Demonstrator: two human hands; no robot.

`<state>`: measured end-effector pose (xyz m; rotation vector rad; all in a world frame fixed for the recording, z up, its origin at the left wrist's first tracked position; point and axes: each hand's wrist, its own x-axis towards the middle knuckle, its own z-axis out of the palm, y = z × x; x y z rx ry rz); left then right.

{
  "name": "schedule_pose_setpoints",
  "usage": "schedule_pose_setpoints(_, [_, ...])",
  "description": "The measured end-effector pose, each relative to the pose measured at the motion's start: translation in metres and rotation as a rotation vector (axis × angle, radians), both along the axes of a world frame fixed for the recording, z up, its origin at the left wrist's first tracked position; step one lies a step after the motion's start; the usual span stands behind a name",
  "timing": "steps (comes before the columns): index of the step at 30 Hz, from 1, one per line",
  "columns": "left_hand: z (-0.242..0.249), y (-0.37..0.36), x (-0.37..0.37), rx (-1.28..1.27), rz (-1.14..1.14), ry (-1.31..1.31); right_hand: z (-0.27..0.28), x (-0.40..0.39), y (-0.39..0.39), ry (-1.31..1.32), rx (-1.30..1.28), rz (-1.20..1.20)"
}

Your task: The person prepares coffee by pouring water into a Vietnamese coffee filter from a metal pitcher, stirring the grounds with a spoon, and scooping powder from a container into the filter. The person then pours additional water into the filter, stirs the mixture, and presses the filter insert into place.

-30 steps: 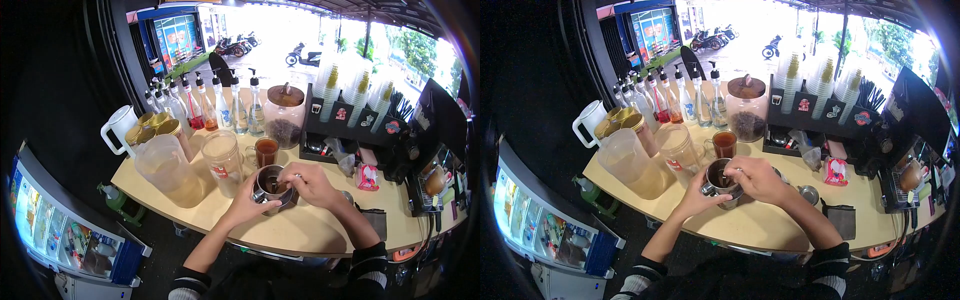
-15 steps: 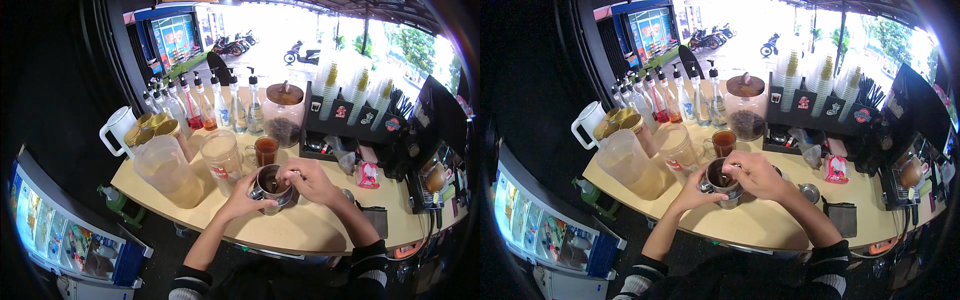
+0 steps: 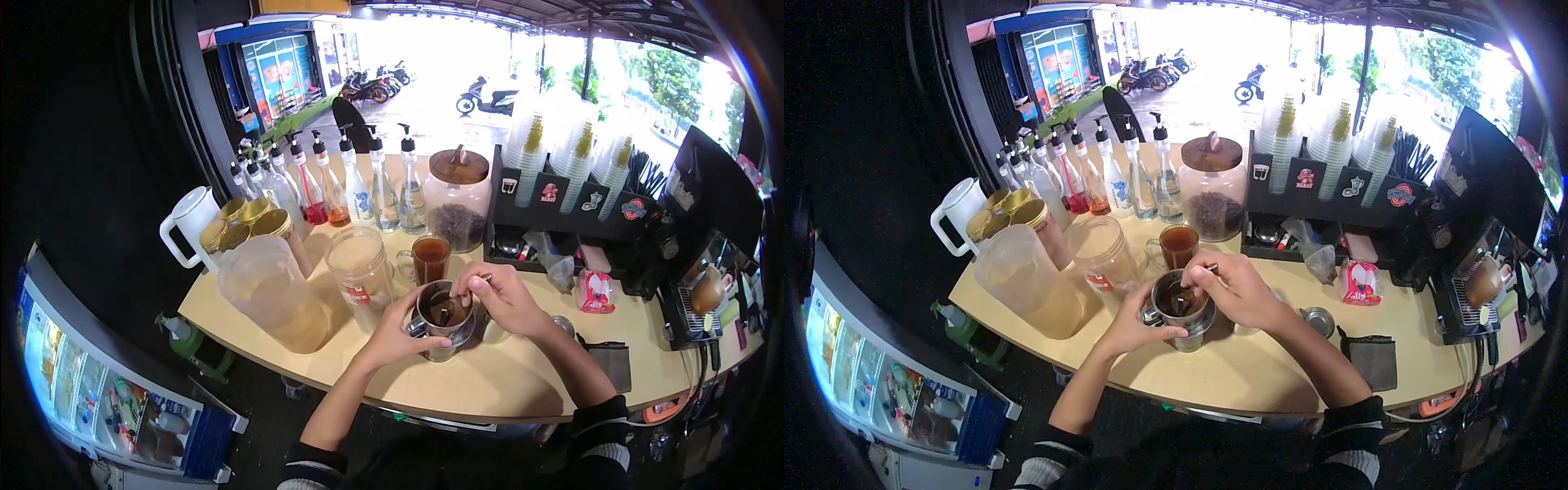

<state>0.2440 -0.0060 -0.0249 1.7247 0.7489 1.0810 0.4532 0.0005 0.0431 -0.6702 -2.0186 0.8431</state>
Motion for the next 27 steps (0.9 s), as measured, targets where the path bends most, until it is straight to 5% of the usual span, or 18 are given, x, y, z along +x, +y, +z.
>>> schedule_pose_setpoints(9, [-0.001, -0.001, 0.001, 0.018, 0.009, -0.012, 0.003, -0.005, -0.008, -0.032, 0.005, -0.037])
schedule_pose_setpoints(11, [-0.001, -0.001, 0.001, 0.022, 0.006, -0.031, 0.006, -0.008, -0.010, -0.162, 0.238, -0.139])
schedule_pose_setpoints(27, [-0.007, 0.001, 0.000, 0.005, -0.010, -0.039, 0.001, -0.001, -0.011, -0.034, 0.008, 0.002])
